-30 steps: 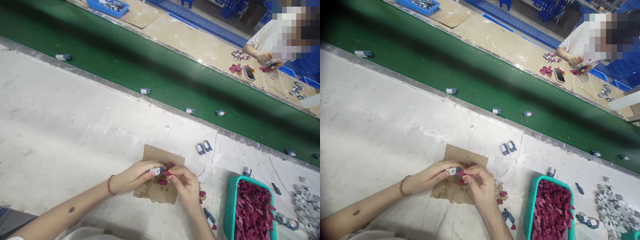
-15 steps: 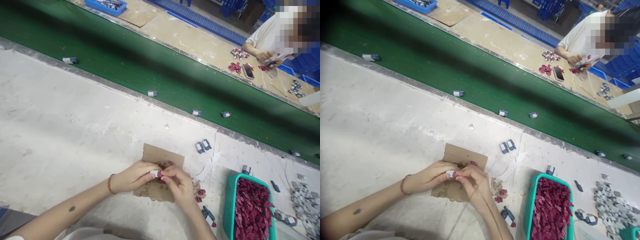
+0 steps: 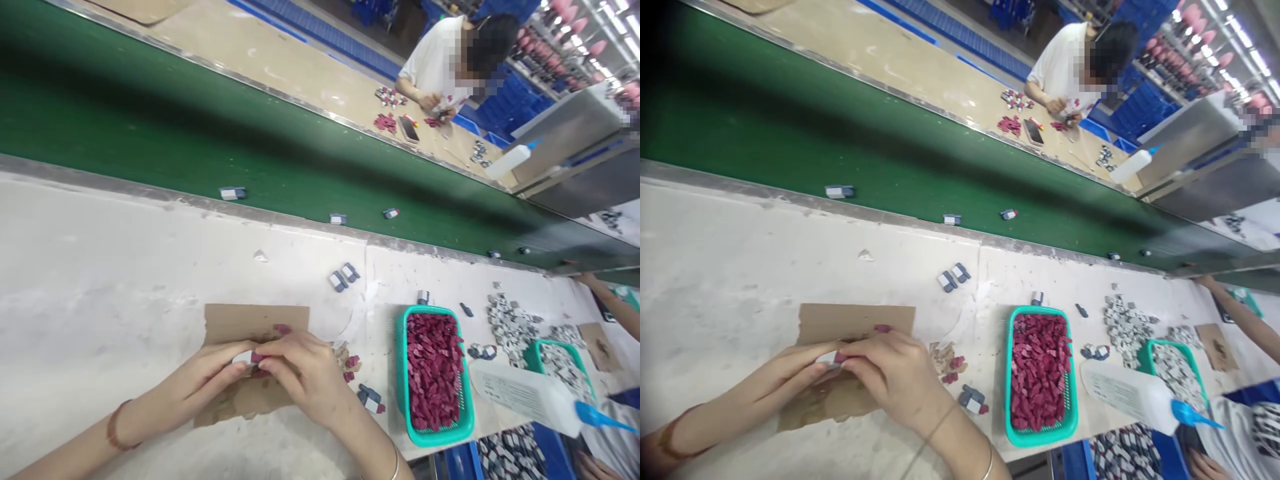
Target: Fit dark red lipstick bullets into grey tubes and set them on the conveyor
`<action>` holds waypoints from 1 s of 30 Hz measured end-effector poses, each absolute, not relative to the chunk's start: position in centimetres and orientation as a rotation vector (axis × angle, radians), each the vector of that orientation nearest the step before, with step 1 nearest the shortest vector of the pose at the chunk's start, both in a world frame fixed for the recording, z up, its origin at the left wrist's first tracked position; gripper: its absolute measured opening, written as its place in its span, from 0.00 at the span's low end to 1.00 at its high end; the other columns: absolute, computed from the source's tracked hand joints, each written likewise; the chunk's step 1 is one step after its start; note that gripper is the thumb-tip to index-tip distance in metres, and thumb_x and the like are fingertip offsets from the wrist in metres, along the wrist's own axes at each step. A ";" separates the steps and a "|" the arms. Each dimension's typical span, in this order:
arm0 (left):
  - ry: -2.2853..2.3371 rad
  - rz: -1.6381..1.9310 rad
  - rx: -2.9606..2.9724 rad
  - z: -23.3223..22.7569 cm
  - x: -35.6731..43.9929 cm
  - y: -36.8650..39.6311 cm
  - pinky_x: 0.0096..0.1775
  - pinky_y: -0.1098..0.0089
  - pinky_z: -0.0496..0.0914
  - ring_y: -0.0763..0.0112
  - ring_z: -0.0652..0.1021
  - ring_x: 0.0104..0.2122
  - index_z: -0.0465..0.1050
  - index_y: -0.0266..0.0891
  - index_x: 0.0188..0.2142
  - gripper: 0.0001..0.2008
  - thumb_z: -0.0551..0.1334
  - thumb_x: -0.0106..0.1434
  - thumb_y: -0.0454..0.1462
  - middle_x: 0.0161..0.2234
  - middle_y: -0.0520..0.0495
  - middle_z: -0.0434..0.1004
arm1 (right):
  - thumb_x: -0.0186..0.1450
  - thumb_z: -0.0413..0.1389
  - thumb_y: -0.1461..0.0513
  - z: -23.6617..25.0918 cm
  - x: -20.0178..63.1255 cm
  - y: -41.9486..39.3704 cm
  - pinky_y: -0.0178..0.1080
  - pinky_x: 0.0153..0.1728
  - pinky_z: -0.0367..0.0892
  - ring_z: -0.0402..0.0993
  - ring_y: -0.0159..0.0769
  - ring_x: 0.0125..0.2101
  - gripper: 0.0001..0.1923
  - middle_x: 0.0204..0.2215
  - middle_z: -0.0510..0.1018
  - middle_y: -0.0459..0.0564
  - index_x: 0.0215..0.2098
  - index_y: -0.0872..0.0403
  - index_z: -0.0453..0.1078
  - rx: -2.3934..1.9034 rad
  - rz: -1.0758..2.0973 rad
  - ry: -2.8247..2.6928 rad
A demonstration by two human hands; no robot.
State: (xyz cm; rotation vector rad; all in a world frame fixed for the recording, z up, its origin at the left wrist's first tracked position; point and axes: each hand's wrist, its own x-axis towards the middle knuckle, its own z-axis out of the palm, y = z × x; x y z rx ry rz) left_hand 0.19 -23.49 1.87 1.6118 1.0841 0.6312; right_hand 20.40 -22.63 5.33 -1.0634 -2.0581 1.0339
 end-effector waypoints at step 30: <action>1.126 0.888 1.976 1.4 18.7 -0.1 0.56 0.50 0.60 0.49 0.71 0.50 0.75 0.33 0.40 0.11 0.56 0.62 0.34 0.43 0.34 0.76 | 0.65 0.55 0.54 5.9 39.2 -23.0 0.43 0.36 0.69 0.73 0.41 0.31 0.10 0.30 0.78 0.50 0.34 0.52 0.70 -1.850 0.549 -1.350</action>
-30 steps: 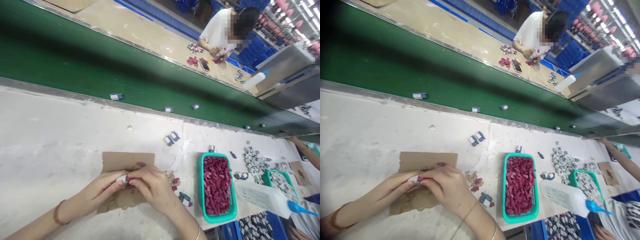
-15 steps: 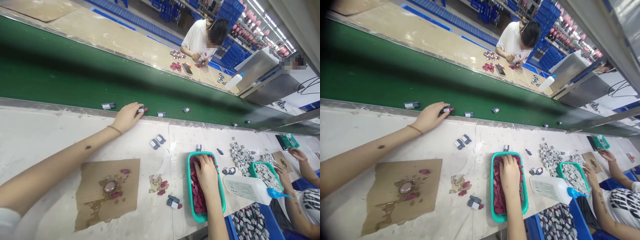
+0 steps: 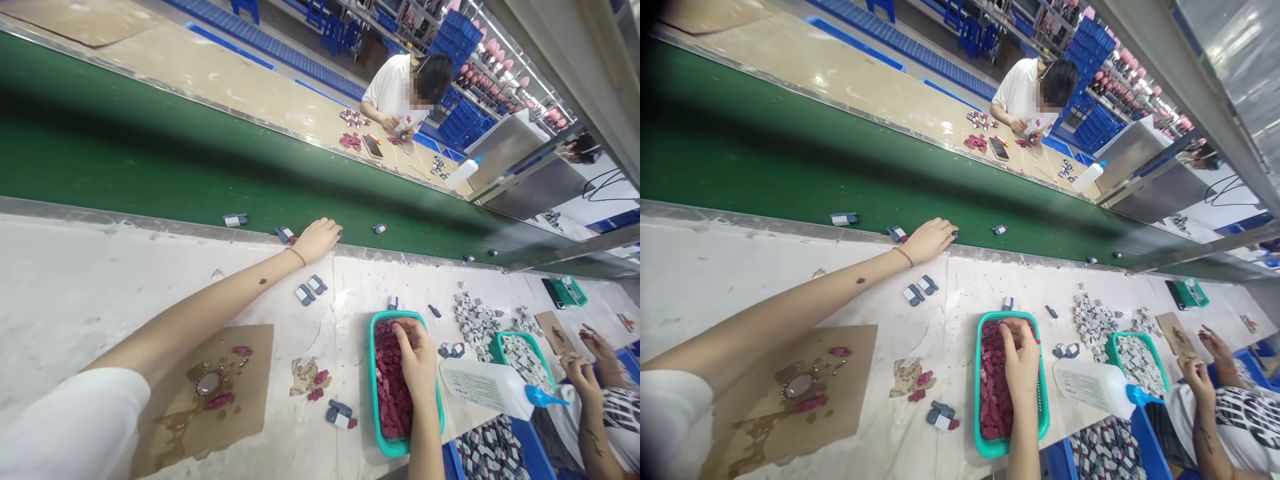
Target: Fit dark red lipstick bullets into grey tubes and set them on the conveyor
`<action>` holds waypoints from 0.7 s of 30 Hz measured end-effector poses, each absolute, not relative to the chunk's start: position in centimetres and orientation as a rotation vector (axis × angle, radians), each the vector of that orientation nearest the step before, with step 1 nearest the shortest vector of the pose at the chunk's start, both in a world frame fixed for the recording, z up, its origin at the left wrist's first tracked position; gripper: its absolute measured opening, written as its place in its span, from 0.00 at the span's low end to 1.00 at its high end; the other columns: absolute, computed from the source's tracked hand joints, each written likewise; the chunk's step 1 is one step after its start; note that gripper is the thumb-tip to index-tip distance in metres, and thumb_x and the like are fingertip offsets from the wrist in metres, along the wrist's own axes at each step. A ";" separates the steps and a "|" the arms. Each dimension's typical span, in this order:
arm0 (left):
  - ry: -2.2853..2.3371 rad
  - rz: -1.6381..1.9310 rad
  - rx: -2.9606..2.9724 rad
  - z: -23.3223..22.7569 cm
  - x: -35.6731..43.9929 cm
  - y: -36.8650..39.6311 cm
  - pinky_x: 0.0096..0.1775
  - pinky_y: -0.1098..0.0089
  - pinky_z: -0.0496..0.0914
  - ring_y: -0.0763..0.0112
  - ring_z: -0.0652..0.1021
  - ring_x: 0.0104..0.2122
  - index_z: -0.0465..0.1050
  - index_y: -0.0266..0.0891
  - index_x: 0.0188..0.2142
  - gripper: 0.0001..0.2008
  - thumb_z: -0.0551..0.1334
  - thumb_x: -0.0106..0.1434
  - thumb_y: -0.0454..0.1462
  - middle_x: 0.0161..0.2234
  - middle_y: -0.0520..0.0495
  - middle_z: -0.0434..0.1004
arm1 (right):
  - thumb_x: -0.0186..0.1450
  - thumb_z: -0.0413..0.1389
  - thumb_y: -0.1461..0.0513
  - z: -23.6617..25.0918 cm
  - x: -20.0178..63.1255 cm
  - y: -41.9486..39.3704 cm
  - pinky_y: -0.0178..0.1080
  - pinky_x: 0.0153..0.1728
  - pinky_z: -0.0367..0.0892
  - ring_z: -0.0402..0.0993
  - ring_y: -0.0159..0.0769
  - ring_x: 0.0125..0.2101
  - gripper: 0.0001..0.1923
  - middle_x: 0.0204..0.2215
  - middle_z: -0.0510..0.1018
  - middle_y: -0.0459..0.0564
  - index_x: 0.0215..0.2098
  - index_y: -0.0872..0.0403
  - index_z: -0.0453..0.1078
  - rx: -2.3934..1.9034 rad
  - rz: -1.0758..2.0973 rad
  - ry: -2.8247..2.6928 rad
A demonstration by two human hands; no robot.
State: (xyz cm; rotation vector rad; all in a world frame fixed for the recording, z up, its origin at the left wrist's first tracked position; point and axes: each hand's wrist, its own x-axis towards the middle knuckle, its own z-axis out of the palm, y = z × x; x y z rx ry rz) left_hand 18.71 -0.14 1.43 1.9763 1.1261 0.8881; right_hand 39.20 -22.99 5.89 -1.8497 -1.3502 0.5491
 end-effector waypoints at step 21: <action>1.220 0.810 0.836 4.3 -0.3 -17.9 0.40 0.63 0.74 0.55 0.80 0.40 0.78 0.39 0.36 0.21 0.71 0.49 0.50 0.41 0.40 0.83 | 0.60 0.60 0.54 3.8 21.5 -22.2 0.32 0.19 0.63 0.67 0.30 0.17 0.12 0.18 0.75 0.44 0.26 0.54 0.71 -1.478 1.323 -1.395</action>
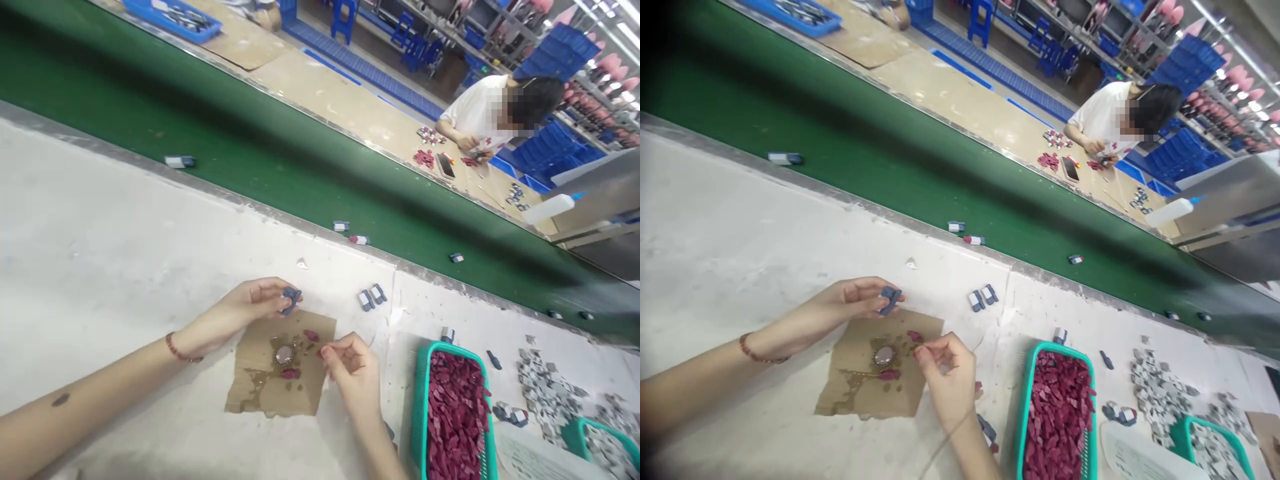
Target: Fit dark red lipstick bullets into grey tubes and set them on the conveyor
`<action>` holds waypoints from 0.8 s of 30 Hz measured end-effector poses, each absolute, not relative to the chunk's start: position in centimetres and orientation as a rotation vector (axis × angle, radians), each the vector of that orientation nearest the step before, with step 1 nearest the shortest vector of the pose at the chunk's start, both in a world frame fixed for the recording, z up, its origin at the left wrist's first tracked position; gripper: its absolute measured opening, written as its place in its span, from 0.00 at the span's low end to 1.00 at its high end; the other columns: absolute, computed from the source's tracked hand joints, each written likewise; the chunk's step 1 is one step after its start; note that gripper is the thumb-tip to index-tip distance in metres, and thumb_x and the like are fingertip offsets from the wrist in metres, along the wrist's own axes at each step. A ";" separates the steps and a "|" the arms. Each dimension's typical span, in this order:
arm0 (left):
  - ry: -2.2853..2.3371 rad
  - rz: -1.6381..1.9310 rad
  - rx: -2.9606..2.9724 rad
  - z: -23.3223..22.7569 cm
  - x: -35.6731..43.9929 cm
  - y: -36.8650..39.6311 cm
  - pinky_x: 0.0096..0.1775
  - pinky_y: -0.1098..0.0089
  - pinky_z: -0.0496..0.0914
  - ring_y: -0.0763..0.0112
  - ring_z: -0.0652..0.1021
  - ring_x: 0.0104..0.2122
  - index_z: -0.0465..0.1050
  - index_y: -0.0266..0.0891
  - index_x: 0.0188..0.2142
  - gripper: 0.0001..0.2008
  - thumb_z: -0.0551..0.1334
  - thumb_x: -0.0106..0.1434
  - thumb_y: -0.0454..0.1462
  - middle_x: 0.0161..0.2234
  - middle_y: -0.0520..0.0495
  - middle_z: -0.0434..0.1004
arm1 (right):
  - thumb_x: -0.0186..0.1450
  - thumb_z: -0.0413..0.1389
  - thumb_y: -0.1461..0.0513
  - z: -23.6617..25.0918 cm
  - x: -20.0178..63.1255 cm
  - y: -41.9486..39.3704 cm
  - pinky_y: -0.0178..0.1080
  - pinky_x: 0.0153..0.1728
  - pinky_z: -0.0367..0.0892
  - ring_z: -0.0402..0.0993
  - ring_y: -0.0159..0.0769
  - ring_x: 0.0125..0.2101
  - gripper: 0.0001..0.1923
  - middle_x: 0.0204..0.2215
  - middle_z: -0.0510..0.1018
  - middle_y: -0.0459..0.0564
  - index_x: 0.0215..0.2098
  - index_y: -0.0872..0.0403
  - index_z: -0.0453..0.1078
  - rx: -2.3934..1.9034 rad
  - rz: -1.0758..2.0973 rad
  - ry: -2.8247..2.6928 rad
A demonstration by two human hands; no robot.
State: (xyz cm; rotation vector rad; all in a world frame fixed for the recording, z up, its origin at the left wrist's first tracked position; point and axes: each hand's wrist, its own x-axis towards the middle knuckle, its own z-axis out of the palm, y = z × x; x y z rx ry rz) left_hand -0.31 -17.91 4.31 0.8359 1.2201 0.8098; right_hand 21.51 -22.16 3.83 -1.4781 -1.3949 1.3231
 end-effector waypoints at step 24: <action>1.041 0.781 0.722 2.0 -1.4 -21.0 0.40 0.62 0.76 0.59 0.82 0.35 0.76 0.36 0.45 0.20 0.69 0.55 0.45 0.31 0.44 0.83 | 0.70 0.43 0.68 0.4 17.1 -22.8 0.37 0.22 0.60 0.68 0.37 0.21 0.15 0.22 0.72 0.49 0.28 0.51 0.64 -1.119 0.381 -2.435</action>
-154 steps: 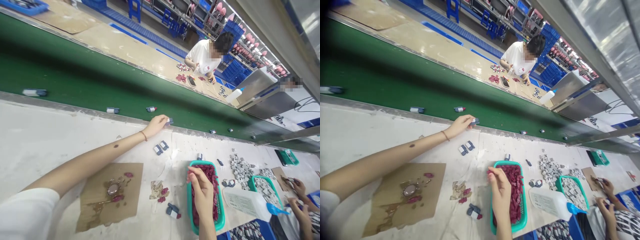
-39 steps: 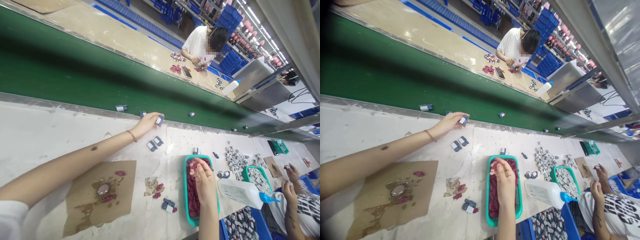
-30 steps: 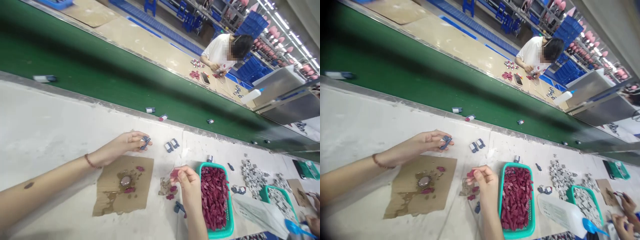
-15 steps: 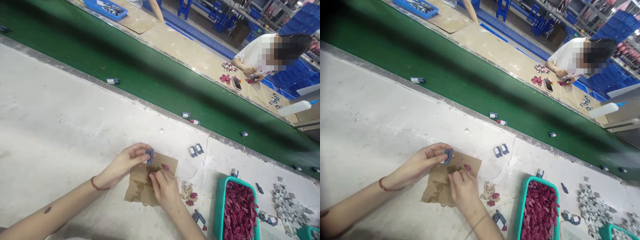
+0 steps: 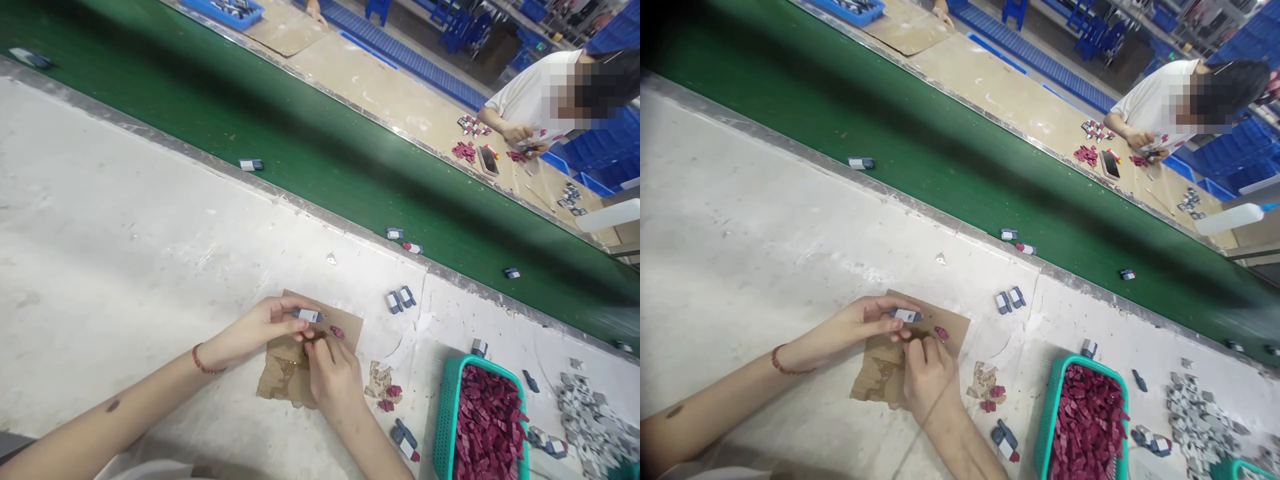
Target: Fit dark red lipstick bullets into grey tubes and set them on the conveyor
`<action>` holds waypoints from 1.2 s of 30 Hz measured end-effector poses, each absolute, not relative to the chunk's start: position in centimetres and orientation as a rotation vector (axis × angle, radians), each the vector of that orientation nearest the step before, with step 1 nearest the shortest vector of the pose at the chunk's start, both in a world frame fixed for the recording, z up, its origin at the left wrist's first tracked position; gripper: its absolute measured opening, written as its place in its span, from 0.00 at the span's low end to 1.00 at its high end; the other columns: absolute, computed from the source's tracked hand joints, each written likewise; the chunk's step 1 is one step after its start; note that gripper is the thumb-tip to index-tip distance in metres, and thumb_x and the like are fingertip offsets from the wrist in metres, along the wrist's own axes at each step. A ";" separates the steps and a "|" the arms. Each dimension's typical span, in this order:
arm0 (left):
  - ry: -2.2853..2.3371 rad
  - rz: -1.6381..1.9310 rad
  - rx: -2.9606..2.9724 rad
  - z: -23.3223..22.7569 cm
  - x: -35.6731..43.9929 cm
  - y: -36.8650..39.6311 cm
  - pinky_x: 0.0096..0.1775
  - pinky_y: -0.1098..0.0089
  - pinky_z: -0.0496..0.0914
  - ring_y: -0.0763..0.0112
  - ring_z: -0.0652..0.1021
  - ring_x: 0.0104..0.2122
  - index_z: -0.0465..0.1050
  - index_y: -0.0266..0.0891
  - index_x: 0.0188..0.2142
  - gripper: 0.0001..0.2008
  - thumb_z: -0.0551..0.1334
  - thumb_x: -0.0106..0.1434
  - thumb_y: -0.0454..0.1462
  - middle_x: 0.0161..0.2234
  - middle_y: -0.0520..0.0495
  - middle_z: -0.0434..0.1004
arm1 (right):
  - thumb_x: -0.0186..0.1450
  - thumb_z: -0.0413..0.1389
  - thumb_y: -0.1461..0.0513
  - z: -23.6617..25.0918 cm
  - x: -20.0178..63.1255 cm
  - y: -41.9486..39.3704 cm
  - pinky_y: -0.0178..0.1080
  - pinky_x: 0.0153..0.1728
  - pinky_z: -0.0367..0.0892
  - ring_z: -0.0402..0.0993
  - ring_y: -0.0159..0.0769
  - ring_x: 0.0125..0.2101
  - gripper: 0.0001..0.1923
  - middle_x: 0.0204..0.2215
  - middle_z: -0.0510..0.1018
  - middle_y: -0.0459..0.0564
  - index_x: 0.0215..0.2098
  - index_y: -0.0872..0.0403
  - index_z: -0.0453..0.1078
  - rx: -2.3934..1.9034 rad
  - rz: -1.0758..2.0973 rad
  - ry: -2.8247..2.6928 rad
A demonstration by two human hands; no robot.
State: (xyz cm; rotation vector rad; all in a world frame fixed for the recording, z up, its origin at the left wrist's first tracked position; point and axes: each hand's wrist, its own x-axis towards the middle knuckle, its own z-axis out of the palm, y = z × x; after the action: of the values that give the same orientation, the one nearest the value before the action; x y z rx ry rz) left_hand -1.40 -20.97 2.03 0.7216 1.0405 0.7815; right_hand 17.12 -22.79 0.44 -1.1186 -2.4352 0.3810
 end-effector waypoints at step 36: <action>1.222 1.077 1.858 -0.8 -0.1 -24.9 0.40 0.72 0.77 0.64 0.84 0.33 0.77 0.51 0.47 0.11 0.60 0.66 0.40 0.41 0.52 0.85 | 0.63 0.56 0.52 3.0 17.0 -23.0 0.31 0.22 0.63 0.65 0.28 0.18 0.15 0.17 0.70 0.40 0.25 0.52 0.66 -1.333 1.547 -1.220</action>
State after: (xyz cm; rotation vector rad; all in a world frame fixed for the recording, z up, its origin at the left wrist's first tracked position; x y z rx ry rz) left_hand -0.12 -24.85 -0.82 1.8581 1.2217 1.0774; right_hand 17.04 -22.99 2.98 -1.3325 -1.2200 1.5469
